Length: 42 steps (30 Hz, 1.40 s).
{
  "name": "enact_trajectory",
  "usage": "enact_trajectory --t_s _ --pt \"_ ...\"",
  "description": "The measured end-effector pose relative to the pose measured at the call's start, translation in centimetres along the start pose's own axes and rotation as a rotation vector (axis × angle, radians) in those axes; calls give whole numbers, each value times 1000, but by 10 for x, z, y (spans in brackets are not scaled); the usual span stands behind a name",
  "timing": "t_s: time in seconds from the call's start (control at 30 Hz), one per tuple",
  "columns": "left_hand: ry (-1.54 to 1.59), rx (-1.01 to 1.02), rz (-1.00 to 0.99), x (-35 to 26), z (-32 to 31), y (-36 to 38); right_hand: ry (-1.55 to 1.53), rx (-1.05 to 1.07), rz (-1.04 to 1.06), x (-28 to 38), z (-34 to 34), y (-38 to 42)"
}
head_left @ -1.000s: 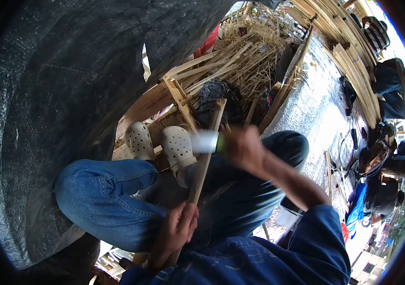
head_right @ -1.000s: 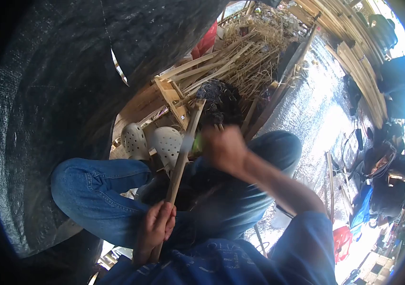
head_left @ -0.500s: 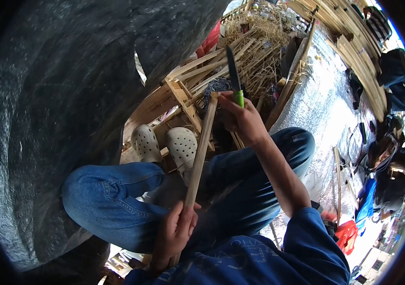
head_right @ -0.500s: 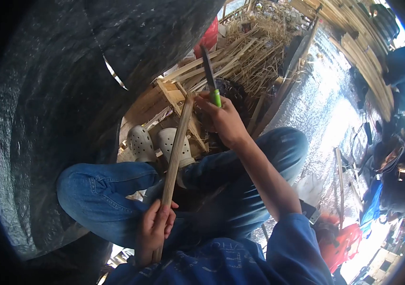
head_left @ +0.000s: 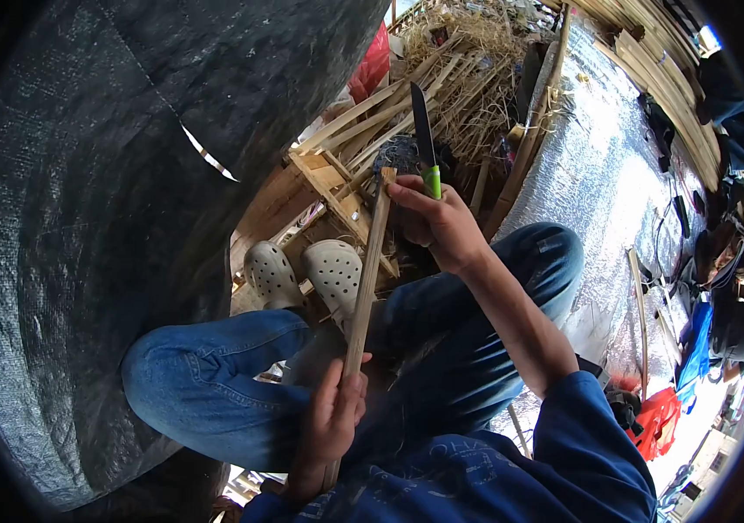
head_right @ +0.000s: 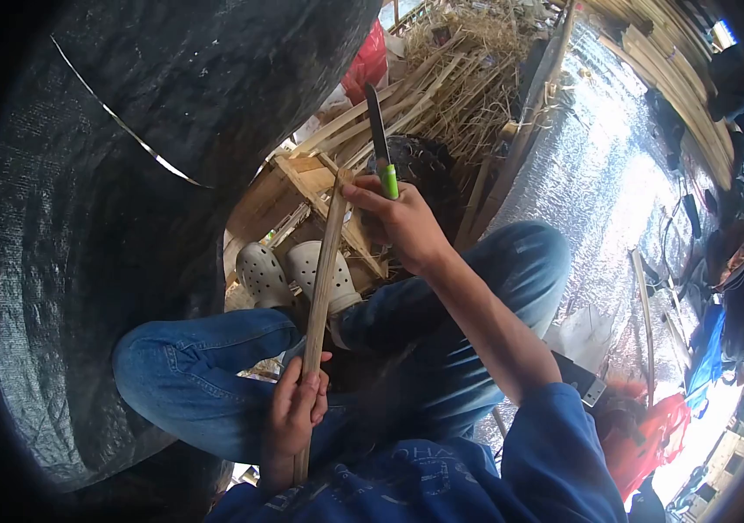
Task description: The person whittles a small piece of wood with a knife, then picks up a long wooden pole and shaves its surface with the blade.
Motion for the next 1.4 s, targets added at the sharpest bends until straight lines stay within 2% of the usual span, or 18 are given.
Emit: enact_trajectory --t_s 0.4,0.5,0.57,0.7,0.77,0.8,0.87,1.1,1.13,1.2,1.23,1.27,1.3,1.33,1.37,1.4 --pt "-150 -52 -37 1 4 3 -218 116 -108 -7 1 1" --pt "-27 -59 -27 -4 2 3 -143 104 -71 -3 -4 5" --pt "327 -58 116 0 5 2 -107 94 -54 2 -6 8" --pt "365 2 152 -4 0 -2 121 -17 22 6 1 15" --pt "270 39 71 0 0 -4 351 -84 182 7 1 16" --pt "272 37 72 0 1 -4 353 -84 180 7 0 16" --pt "272 -21 81 0 5 -5 301 -35 30 4 -5 15" --pt "262 12 66 2 8 -5 333 -1 75 13 1 12" --pt "251 -17 31 0 9 -5 314 23 81 19 7 14" --pt "246 -38 -6 3 9 -5 -81 95 -65 39 8 25" --pt "245 -34 -16 6 10 -4 -154 272 77 52 16 26" --pt "244 -35 -21 8 8 -3 -338 377 63 68 19 34" --pt "238 -41 -35 9 7 -4 -308 309 277 86 24 43" --pt "226 -40 -40 12 8 -3 -510 637 288 115 27 58" --pt "244 -15 -21 14 5 -3 -625 612 416 132 38 72" --pt "250 -29 -45 11 5 -3 -685 706 485 148 52 84"
Point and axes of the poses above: each hand's wrist, its own y-axis away from the middle knuckle, its own z-axis out of the back of the hand, x = y × z, the point moved 3 cm from there along -y, towards the middle knuckle, and after that the axes turned 12 degrees about -z, right-handed, at the moved point
